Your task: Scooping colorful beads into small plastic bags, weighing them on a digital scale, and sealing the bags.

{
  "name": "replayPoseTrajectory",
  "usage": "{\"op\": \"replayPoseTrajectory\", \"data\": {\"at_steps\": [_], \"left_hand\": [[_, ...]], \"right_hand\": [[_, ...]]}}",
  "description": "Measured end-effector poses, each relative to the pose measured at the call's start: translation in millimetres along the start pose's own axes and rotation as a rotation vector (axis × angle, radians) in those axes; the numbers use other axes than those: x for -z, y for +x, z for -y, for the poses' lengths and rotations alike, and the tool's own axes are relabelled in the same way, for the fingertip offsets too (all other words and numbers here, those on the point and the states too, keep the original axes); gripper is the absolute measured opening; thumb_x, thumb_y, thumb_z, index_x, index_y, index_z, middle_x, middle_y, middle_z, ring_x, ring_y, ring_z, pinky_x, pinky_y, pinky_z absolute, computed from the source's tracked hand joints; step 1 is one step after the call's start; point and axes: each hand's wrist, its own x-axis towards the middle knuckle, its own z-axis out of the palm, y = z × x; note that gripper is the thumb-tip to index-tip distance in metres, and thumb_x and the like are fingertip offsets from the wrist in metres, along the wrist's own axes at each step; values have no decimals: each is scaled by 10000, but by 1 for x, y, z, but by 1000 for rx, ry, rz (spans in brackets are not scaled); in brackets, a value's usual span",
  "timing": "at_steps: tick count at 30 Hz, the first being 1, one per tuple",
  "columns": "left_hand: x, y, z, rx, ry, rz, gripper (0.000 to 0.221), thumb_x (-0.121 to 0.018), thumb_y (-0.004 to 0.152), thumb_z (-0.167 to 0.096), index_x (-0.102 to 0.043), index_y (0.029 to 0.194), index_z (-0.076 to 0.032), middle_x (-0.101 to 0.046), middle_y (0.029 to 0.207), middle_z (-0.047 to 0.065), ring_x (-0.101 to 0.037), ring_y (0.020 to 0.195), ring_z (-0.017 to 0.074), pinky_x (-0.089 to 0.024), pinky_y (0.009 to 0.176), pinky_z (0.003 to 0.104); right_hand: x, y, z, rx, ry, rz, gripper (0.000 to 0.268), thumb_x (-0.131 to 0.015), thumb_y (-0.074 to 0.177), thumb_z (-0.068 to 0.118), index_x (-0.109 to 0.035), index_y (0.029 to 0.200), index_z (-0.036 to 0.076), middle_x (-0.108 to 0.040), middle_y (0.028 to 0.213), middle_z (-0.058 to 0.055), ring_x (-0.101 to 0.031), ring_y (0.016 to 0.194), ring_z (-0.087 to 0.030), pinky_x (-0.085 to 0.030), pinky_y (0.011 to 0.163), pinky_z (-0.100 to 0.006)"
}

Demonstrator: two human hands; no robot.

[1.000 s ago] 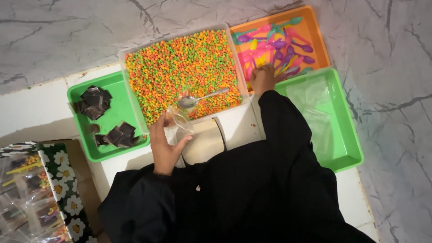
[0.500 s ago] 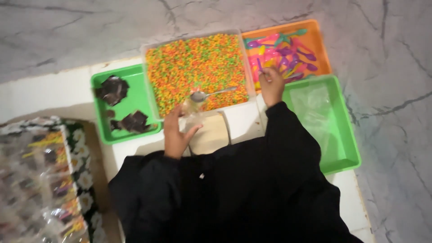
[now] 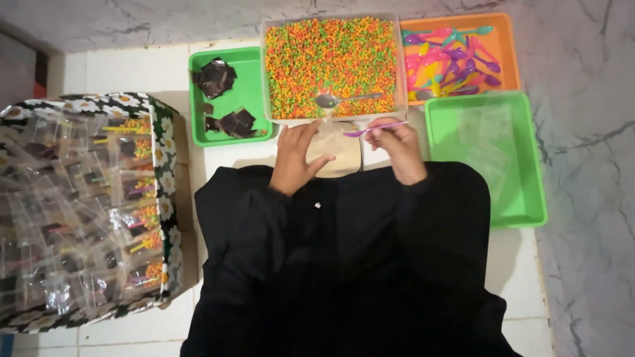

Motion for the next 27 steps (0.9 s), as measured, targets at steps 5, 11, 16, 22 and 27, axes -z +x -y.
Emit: {"op": "replayPoseTrajectory", "data": {"at_steps": [5,11,16,22,27], "left_hand": [[13,-16,-22,13,-21,20,918,-912,766,-438,-498,1513,-103,-612,1267,131,-541,1268,359,-232,1188,647],[27,-23,-41,57,-6,5,975,-923,730,-457,-475,1520,-103,-586,1282,125,-533,1276,353,-198,1202,657],[33,-22,-55,24,67,-41,1032,-960,666,-441,-482,1509,-87,-581,1281,144,-524,1292,366,-104,1216,668],[33,-21,-60,-36,142,-76,1045,-951,656,-453,-471,1515,-99,-578,1293,164,-545,1284,367,-48,1222,689],[29,-18,-42,-75,178,-92,920,-913,731,-460,-518,1478,-97,-596,1294,159,-561,1276,347,-84,1234,650]], "right_hand": [[-38,-18,11,41,-173,160,249,-709,931,44,-716,1179,19,-745,882,-138,-676,743,-122,-562,637,-218],[-54,-32,11,203,-492,152,332,-757,925,108,-702,1251,81,-757,914,-85,-653,795,-132,-519,648,-221],[-72,-51,20,346,-748,72,315,-808,875,127,-736,1179,82,-741,950,-109,-702,871,-298,-591,706,-318],[-81,-53,7,88,-417,99,130,-704,978,149,-744,1092,100,-707,962,-58,-696,825,-140,-578,666,-252],[-79,-48,5,114,-370,58,72,-735,957,106,-767,1015,79,-721,1044,-78,-714,909,-170,-578,725,-255]]}}
